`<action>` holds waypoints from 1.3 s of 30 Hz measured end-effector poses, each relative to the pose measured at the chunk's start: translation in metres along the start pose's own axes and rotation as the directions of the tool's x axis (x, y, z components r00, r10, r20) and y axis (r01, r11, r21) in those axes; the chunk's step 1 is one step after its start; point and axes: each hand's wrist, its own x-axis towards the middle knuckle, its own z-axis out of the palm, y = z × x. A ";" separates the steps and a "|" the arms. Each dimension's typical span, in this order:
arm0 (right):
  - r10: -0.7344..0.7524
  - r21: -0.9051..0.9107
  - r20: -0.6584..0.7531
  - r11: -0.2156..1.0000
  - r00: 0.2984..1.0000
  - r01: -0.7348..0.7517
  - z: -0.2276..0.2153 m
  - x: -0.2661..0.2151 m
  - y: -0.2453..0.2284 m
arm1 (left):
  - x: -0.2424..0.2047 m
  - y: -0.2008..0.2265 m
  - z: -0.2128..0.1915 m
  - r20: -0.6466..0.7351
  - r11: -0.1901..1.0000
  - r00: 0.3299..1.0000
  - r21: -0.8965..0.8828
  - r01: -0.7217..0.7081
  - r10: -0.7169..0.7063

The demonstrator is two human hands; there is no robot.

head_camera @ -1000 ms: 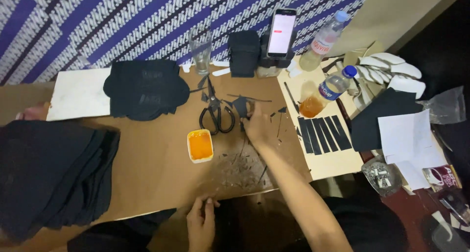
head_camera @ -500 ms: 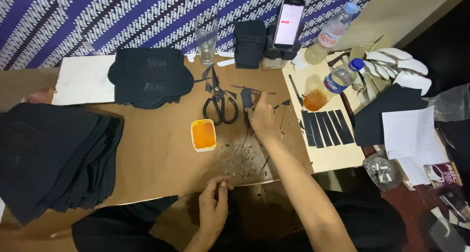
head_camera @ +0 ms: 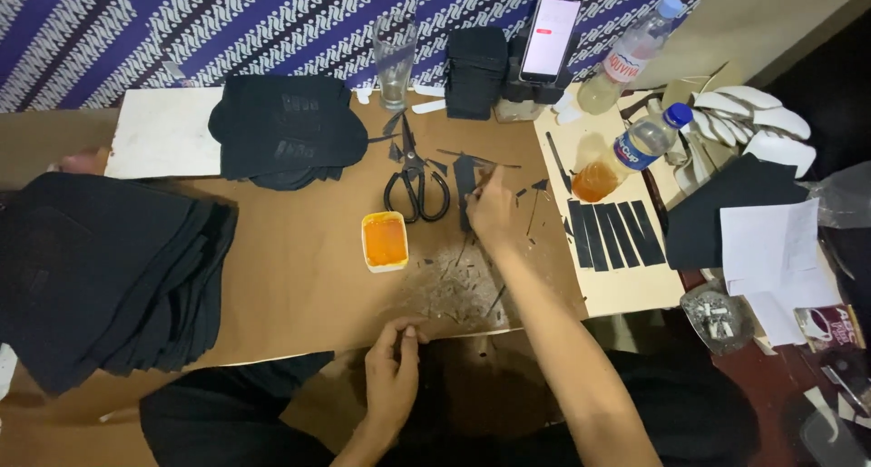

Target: Applying glue to the edges of small leather strips and assembling them onto a base material in a workshop.

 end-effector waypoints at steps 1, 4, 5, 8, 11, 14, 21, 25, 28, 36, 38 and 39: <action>-0.001 -0.001 -0.001 1.000 1.000 0.001 0.004 0.004 0.008 | 0.000 0.002 0.000 0.000 1.000 1.000 -0.001 -0.001 0.001; -0.006 0.037 -0.044 0.999 0.999 0.008 0.005 0.005 0.010 | 0.002 0.003 -0.002 0.004 0.997 0.997 -0.008 0.081 -0.081; 0.099 0.130 -0.004 0.987 0.995 -0.098 -0.004 -0.001 -0.003 | 0.003 0.001 -0.002 -0.004 0.998 0.998 0.006 0.068 -0.068; 0.237 0.341 0.061 0.908 0.970 -0.243 -0.019 -0.035 -0.016 | 0.017 0.009 0.004 0.032 0.997 0.997 -0.017 0.075 -0.075; 0.281 0.500 0.042 0.825 0.959 -0.263 -0.017 -0.099 -0.017 | 0.037 0.038 0.016 0.201 0.966 0.956 -0.103 0.238 -0.214; 0.263 0.560 -0.066 0.808 0.963 -0.182 -0.008 -0.148 -0.003 | 0.057 -0.009 0.042 0.296 0.927 0.904 -0.122 0.355 -0.308; 0.325 0.509 0.144 0.786 0.935 -0.351 -0.022 -0.137 0.049 | 0.082 -0.063 0.021 0.306 0.920 0.926 0.380 0.093 -0.220; 0.238 0.511 0.139 0.814 0.961 -0.276 -0.018 -0.120 0.037 | 0.088 -0.047 0.013 0.280 0.869 0.916 0.479 0.126 -0.287; 0.243 0.372 0.103 0.890 0.965 -0.263 -0.018 -0.104 0.021 | 0.086 -0.045 0.017 0.243 0.868 0.920 0.469 0.166 -0.307; -0.119 0.352 0.015 0.930 0.993 0.106 -0.042 -0.019 -0.021 | 0.083 0.004 0.045 0.236 0.945 0.935 0.253 0.205 -0.266; -0.148 0.092 -0.006 0.985 0.989 0.148 -0.040 -0.005 -0.015 | 0.080 -0.009 0.051 0.245 0.937 0.930 0.287 0.201 -0.275; -0.176 -0.176 -0.017 0.969 0.984 0.170 -0.037 0.003 -0.014 | 0.079 -0.016 0.053 0.254 0.925 0.923 0.320 0.203 -0.290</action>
